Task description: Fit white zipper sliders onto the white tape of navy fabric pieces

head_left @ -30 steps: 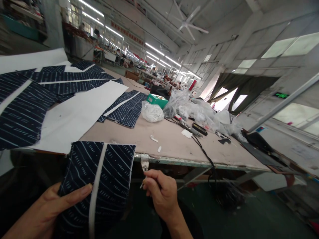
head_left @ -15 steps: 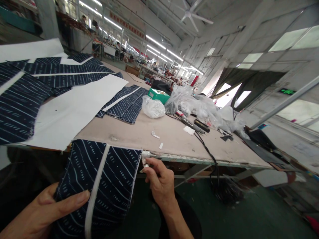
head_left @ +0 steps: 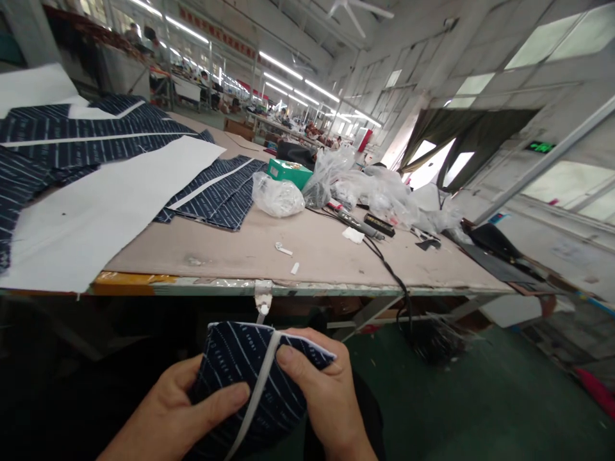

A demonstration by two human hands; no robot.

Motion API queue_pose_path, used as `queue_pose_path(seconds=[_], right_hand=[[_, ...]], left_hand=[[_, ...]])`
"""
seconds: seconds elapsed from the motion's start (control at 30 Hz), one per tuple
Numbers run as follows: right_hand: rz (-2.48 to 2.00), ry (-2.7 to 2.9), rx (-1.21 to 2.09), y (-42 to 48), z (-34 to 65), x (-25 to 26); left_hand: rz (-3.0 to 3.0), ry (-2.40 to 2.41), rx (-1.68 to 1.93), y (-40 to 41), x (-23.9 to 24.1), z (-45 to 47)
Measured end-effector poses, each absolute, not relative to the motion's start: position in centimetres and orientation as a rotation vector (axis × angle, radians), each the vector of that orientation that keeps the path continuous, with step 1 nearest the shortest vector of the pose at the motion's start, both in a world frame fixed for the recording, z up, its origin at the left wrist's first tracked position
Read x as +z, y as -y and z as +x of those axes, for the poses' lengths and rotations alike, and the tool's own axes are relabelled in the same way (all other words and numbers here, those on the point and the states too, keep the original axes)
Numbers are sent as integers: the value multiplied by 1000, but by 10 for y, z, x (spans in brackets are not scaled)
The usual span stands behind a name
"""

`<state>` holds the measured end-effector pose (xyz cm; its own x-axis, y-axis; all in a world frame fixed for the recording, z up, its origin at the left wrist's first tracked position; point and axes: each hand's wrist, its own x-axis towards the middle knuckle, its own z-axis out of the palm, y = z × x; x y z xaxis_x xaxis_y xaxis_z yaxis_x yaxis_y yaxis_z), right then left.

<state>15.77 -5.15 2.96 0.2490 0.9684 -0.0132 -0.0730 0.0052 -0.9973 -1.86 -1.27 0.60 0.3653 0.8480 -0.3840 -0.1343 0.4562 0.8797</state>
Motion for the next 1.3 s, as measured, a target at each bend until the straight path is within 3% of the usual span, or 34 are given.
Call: queue_pose_path(seconds=[0.2, 0.57, 0.87, 1.07, 1.3], right_hand=[[-1332, 1053, 1004, 52, 162, 15], [-1025, 1459, 384, 51, 162, 6], [-1055, 1158, 942, 39, 161, 3], [-907, 600, 1426, 31, 146, 1], [-967, 557, 1426, 18, 144, 7]], left_hand=[[1151, -1002, 837, -5, 10, -6], [685, -953, 742, 0, 5, 6], [513, -1019, 724, 1, 3, -2], [507, -911, 748, -5, 14, -1], [522, -915, 773, -12, 16, 0]])
